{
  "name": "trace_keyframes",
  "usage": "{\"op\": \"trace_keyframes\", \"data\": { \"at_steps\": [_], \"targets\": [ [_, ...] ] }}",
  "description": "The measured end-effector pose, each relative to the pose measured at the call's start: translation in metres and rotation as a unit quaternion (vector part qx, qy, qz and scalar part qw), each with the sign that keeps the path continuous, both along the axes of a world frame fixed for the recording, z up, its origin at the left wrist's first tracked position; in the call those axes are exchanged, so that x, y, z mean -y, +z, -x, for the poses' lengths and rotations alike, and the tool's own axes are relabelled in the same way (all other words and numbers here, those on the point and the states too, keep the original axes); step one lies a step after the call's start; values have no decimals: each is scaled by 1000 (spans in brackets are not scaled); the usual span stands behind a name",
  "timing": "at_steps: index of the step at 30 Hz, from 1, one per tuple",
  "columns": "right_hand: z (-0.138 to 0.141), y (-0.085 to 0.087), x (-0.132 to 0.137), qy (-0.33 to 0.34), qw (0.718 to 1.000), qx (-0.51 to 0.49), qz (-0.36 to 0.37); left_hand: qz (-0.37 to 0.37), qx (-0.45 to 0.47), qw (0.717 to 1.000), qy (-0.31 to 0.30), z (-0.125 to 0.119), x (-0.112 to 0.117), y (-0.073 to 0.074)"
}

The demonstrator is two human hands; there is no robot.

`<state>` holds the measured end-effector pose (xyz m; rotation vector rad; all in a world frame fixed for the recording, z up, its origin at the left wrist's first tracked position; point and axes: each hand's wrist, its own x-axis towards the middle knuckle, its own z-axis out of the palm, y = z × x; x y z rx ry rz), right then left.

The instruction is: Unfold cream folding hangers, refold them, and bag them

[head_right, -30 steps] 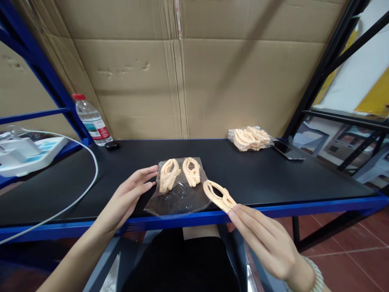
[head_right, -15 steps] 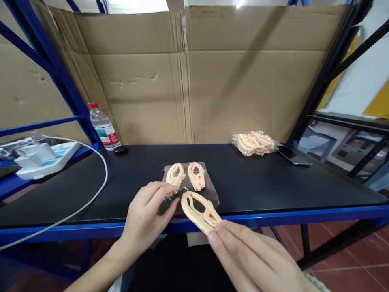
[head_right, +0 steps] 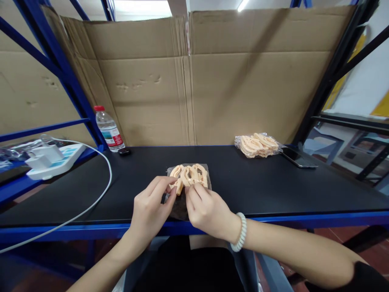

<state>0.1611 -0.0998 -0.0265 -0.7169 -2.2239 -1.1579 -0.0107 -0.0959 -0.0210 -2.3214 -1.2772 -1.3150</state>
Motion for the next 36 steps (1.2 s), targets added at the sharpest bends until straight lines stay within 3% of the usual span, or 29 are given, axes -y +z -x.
{"op": "trace_keyframes", "data": {
  "at_steps": [6,12,14,17,20,22,26,30,36],
  "targets": [
    [14,-1,-16,-47,996,21,69,-42,-13,999,-29,0,-3,0],
    [7,6,-21,-95,979,26,180,-63,-6,994,-94,5,-5,-10],
    [-2,9,-17,-63,979,11,194,-41,-1,993,-115,7,-4,-12],
    [-27,15,-5,62,977,-50,196,-17,8,992,-126,15,2,-12],
    [-64,20,2,148,970,-124,148,-14,0,992,-128,32,10,-10],
    [-89,20,2,142,970,-154,127,5,-39,989,-144,46,14,-8],
    [-113,15,-8,92,959,-114,243,49,-94,984,-144,59,15,-6],
    [-103,10,-22,96,939,-87,318,55,-91,985,-135,48,11,-8],
    [-91,9,-41,121,919,-121,356,70,-65,984,-152,36,3,-9]
  ]
}}
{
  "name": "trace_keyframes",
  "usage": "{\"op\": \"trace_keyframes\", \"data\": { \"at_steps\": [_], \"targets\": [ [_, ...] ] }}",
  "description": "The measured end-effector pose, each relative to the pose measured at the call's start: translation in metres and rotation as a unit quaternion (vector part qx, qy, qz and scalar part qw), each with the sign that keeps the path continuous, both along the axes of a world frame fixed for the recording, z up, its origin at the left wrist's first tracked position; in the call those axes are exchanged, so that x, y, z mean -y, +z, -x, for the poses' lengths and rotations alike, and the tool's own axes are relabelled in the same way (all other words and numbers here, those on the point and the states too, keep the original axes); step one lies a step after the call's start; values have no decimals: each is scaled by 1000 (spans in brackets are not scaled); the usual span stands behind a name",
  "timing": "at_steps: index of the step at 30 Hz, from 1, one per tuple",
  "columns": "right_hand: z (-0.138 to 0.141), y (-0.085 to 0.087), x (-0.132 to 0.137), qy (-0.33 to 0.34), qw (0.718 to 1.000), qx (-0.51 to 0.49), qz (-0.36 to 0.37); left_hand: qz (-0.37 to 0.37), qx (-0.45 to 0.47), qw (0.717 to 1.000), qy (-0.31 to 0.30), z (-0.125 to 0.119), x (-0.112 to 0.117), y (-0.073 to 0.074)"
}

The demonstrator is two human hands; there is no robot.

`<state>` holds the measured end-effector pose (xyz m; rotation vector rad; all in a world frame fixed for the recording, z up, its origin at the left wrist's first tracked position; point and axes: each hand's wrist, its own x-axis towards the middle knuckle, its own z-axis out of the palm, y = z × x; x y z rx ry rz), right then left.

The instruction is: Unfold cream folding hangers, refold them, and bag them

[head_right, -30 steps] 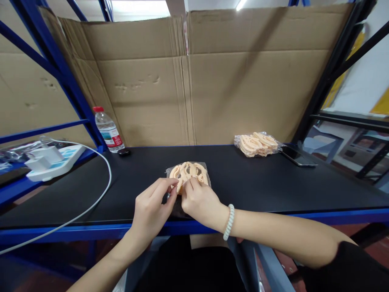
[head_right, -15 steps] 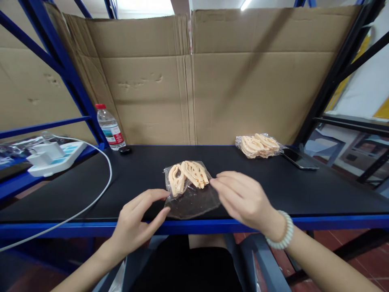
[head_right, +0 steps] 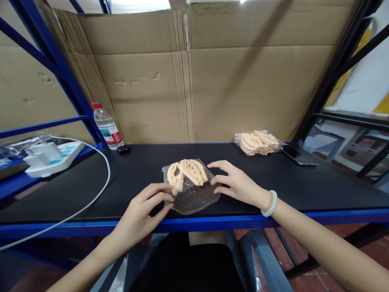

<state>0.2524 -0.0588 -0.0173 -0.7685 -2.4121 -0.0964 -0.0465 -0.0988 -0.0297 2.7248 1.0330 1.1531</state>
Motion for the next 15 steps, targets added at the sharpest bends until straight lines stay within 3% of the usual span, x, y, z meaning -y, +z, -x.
{"op": "trace_keyframes", "data": {
  "at_steps": [3,7,12,15],
  "targets": [
    [-2,-1,1,10,999,-42,31,15,25,999,-15,2,0,2],
    [0,-2,22,-1,984,-135,119,60,64,996,-18,7,7,3],
    [9,-8,56,-32,929,-266,256,147,111,983,18,10,20,6],
    [14,-13,64,-71,899,-317,292,197,145,969,39,7,24,9]
  ]
}}
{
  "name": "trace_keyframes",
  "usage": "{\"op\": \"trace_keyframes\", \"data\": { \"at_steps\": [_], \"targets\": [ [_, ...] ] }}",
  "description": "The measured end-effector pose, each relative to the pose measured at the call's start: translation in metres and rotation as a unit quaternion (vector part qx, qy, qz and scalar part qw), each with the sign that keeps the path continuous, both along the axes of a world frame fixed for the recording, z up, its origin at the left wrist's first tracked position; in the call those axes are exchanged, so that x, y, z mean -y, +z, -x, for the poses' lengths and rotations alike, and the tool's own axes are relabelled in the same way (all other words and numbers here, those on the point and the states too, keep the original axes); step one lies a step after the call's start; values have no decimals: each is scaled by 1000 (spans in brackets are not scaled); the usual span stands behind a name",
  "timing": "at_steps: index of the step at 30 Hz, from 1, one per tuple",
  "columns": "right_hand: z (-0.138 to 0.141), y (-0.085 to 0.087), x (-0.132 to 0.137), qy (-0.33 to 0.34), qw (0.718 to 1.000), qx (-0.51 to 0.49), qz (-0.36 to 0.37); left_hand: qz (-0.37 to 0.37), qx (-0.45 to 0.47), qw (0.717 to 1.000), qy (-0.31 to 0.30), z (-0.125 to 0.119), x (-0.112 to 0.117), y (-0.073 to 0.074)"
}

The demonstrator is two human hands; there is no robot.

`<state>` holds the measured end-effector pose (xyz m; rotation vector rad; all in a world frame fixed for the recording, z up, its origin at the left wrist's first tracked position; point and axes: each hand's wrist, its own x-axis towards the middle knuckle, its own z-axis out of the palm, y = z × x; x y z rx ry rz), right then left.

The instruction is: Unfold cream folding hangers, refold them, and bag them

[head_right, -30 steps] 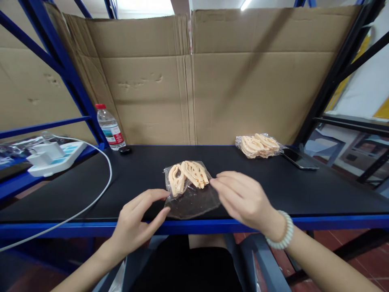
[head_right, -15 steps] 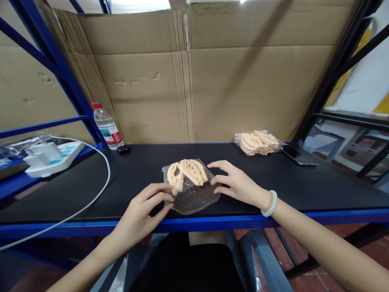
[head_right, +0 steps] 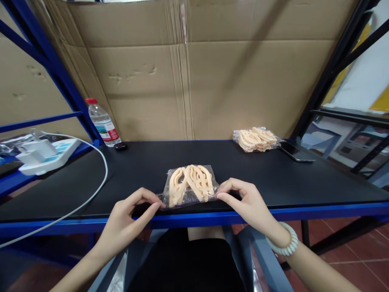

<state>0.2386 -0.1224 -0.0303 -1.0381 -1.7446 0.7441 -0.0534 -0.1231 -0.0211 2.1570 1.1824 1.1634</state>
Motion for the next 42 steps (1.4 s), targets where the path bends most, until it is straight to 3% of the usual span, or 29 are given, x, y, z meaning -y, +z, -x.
{"op": "trace_keyframes", "data": {
  "at_steps": [7,11,19,27,30,36,42],
  "targets": [
    [8,-7,-7,-69,997,-40,14,6,79,997,21,-8,1,-6],
    [10,-9,-10,-60,995,-69,-31,-6,41,999,16,-7,1,-8],
    [1,-12,-10,-64,993,84,-48,-83,-42,996,17,-7,-1,-17],
    [-11,-4,-7,20,981,181,-70,-100,-89,991,5,-7,6,-16],
    [-12,-7,-7,16,979,192,-71,-129,-122,984,19,-9,7,-20],
    [0,-17,-7,-57,964,179,-187,-196,-165,965,57,-14,7,-29],
    [2,-24,4,-89,944,157,-276,-218,-175,959,49,-12,23,-29]
  ]
}}
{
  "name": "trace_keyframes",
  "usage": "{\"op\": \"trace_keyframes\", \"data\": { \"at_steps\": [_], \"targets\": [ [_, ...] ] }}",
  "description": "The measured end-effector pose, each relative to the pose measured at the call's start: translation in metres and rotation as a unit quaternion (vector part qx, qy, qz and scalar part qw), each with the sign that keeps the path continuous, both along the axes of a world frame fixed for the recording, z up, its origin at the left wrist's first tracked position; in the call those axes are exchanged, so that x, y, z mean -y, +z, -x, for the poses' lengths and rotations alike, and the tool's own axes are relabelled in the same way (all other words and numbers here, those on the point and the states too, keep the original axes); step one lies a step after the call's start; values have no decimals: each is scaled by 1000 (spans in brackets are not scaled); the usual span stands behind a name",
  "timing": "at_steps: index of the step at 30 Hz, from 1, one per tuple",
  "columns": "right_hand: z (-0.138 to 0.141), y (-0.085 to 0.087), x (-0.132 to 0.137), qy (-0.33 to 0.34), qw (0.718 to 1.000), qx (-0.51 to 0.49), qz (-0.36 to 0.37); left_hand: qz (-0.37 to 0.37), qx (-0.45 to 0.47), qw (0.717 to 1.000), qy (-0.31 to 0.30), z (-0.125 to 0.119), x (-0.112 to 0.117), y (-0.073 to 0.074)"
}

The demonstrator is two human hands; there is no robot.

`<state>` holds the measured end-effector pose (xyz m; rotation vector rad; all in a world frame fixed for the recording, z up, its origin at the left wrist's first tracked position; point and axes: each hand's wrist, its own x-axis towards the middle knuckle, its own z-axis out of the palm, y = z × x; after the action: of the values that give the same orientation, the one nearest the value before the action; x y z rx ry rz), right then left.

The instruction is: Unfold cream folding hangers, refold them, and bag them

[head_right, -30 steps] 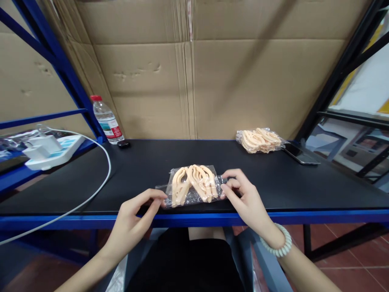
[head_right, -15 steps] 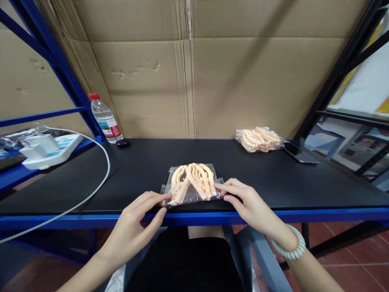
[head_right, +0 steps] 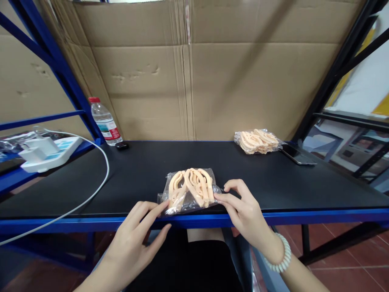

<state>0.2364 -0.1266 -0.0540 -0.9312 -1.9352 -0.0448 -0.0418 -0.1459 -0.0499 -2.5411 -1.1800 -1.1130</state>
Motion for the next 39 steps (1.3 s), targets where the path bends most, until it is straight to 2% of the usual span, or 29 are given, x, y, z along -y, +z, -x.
{"op": "trace_keyframes", "data": {
  "at_steps": [3,8,11,13,16,19,21,24,27,29,31,33,35,39],
  "targets": [
    [-2,-3,8,-11,1000,-9,-17,-32,30,999,-1,2,3,-5],
    [-2,-6,12,-6,1000,-28,2,-95,60,994,-8,2,-6,-17],
    [0,-6,11,-19,999,-43,1,-123,67,990,-25,2,-11,-15],
    [1,-4,8,-34,997,-68,-13,-109,71,991,-43,3,-14,-6],
    [2,8,1,-33,993,-111,-37,-73,55,991,-94,4,-23,19],
    [0,31,-9,-5,986,-157,-50,-42,43,988,-142,-1,-39,51],
    [-6,48,-17,-22,981,-187,-45,-12,48,986,-158,-10,-53,71],
    [-24,70,-33,-84,973,-217,-14,40,71,983,-166,-32,-79,92],
    [-50,85,-55,-65,965,-250,37,123,111,971,-175,-65,-113,101],
    [-72,93,-73,-37,954,-282,93,217,170,936,-220,-91,-140,103],
    [-95,102,-93,-40,941,-302,146,282,226,905,-222,-121,-167,106],
    [-119,114,-117,-98,934,-294,178,345,266,877,-200,-154,-192,111],
    [-142,129,-144,-211,926,-234,206,422,303,840,-156,-186,-215,117],
    [-181,158,-204,-294,912,-172,229,463,318,818,-125,-244,-259,128]
  ]
}}
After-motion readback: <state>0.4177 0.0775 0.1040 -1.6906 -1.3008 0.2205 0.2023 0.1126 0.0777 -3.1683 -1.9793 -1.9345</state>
